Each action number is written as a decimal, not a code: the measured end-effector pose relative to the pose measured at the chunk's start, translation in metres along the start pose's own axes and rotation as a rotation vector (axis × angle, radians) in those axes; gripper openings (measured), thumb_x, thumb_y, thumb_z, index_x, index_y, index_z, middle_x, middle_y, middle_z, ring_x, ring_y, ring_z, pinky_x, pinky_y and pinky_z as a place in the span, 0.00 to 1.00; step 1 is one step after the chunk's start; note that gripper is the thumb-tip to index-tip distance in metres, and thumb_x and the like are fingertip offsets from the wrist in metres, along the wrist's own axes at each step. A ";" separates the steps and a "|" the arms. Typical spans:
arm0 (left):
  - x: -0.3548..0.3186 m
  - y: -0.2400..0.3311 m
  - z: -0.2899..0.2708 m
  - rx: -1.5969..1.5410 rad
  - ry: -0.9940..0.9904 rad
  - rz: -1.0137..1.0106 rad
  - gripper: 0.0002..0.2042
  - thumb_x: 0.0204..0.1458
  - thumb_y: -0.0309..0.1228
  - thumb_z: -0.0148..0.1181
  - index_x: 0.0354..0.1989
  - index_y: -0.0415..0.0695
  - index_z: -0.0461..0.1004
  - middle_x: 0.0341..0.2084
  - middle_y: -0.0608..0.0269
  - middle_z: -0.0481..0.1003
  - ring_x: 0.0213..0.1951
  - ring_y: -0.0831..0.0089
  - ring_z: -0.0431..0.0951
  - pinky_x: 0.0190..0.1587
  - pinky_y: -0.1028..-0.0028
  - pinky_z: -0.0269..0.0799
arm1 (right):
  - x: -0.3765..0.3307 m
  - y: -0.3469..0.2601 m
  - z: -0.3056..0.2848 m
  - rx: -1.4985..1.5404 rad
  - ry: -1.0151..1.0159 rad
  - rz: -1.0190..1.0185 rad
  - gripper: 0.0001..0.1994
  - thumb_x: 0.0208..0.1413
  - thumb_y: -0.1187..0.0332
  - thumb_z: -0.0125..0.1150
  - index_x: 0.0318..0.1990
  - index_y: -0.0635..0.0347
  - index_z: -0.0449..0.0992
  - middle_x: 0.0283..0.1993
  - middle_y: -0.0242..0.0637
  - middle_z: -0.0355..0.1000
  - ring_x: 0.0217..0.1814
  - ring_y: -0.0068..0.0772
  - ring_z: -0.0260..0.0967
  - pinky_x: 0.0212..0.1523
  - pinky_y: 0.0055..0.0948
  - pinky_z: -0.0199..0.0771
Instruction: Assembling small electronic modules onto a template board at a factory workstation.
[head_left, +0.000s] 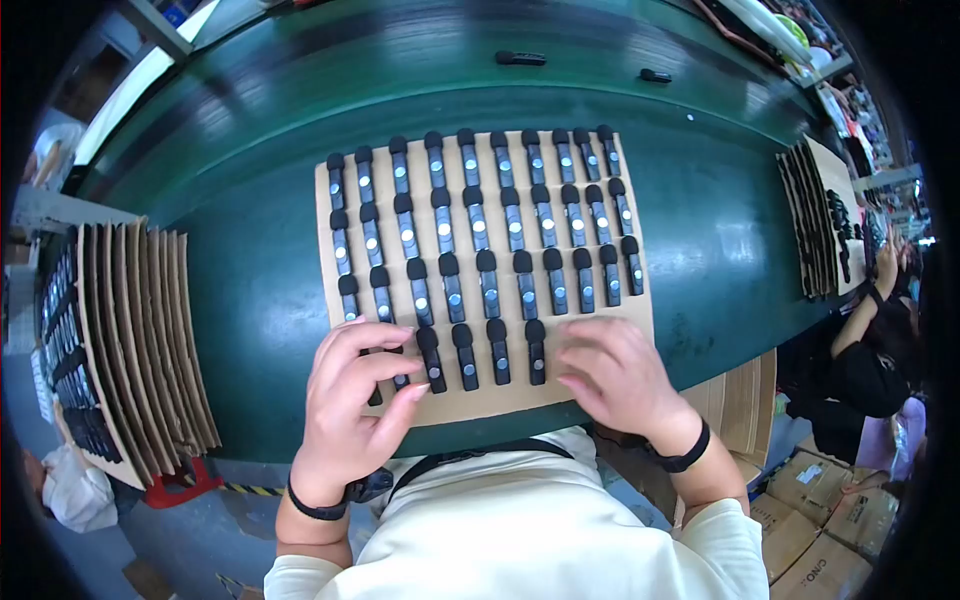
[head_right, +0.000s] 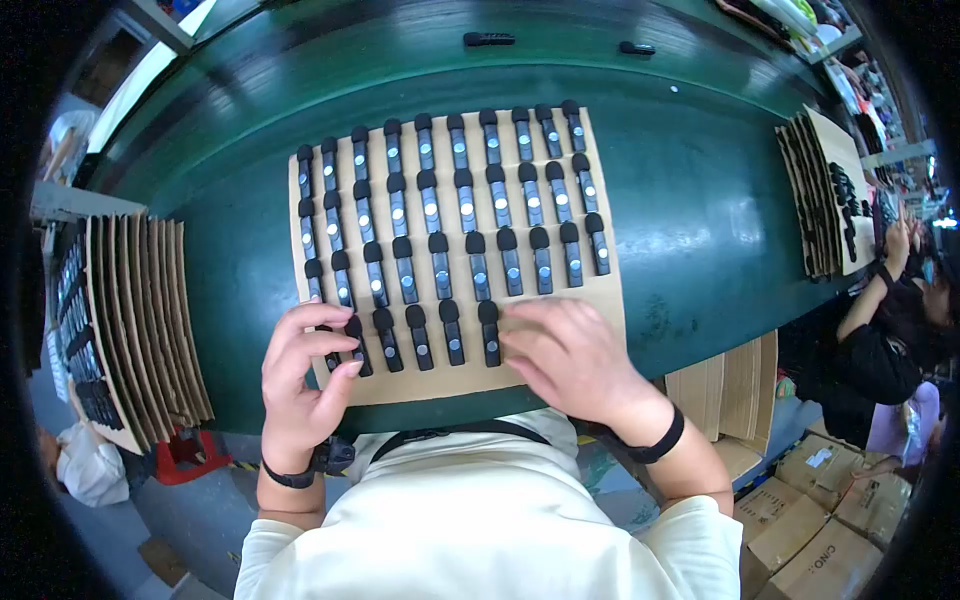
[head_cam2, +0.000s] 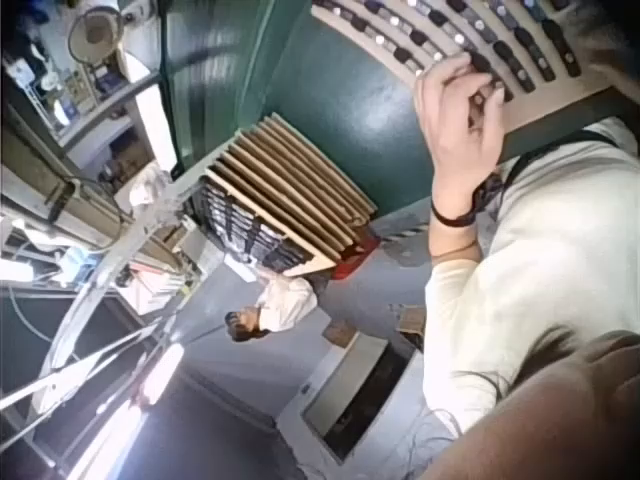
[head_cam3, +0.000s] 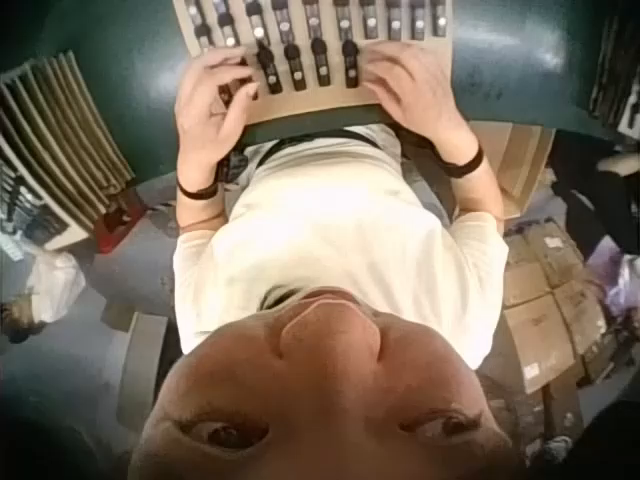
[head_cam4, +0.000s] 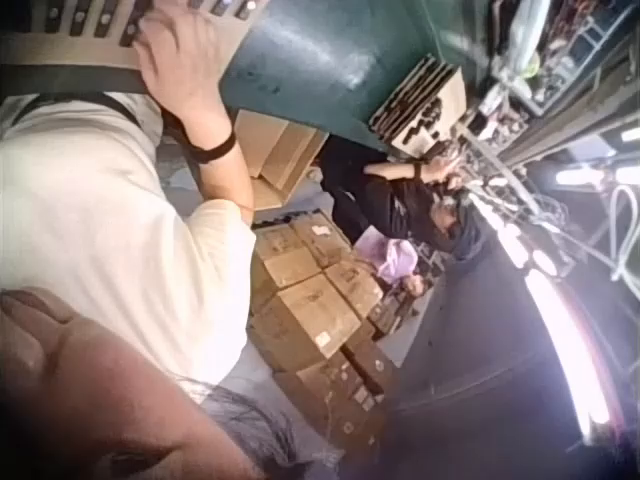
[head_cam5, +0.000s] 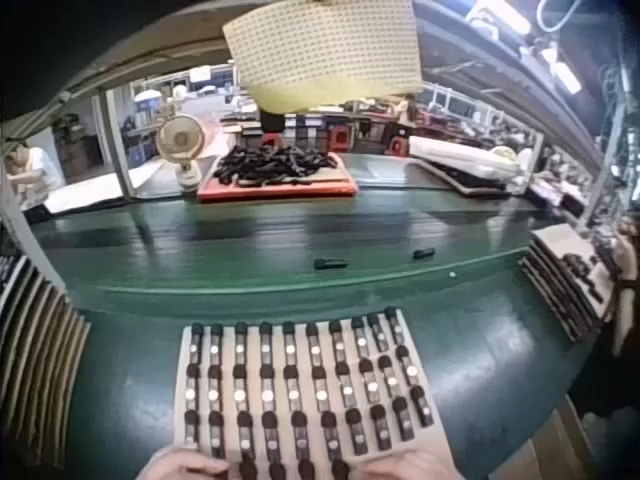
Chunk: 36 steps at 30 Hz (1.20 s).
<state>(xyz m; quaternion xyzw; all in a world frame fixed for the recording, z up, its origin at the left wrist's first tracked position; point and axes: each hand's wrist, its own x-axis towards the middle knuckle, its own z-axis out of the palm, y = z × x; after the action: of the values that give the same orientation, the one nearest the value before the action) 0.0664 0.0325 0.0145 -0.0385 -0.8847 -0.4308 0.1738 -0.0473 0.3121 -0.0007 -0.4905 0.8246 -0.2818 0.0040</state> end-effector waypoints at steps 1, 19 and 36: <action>0.002 0.000 -0.002 -0.007 -0.001 0.012 0.11 0.41 0.22 0.68 0.34 0.41 0.76 0.42 0.54 0.75 0.43 0.57 0.76 0.55 0.56 0.67 | 0.003 0.006 -0.009 -0.024 0.008 0.007 0.17 0.42 0.75 0.68 0.43 0.57 0.74 0.50 0.41 0.71 0.50 0.46 0.70 0.49 0.39 0.71; 0.138 -0.030 -0.081 0.240 0.024 0.161 0.05 0.46 0.21 0.62 0.32 0.37 0.73 0.36 0.53 0.76 0.41 0.60 0.77 0.46 0.68 0.71 | 0.158 0.241 -0.125 -0.343 0.083 0.346 0.14 0.54 0.72 0.63 0.47 0.63 0.72 0.46 0.43 0.70 0.49 0.43 0.69 0.52 0.34 0.70; 0.326 -0.147 -0.012 0.196 -0.388 -0.016 0.10 0.51 0.30 0.64 0.36 0.36 0.75 0.29 0.54 0.78 0.34 0.64 0.78 0.41 0.69 0.74 | 0.199 0.312 -0.101 -0.303 -0.045 0.305 0.14 0.53 0.75 0.63 0.47 0.62 0.72 0.46 0.40 0.70 0.47 0.38 0.68 0.51 0.31 0.69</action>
<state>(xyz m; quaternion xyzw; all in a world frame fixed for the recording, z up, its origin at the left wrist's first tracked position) -0.2673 -0.0954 0.0228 -0.0965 -0.9395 -0.3286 -0.0004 -0.4306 0.3092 -0.0085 -0.3614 0.9218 -0.1397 -0.0086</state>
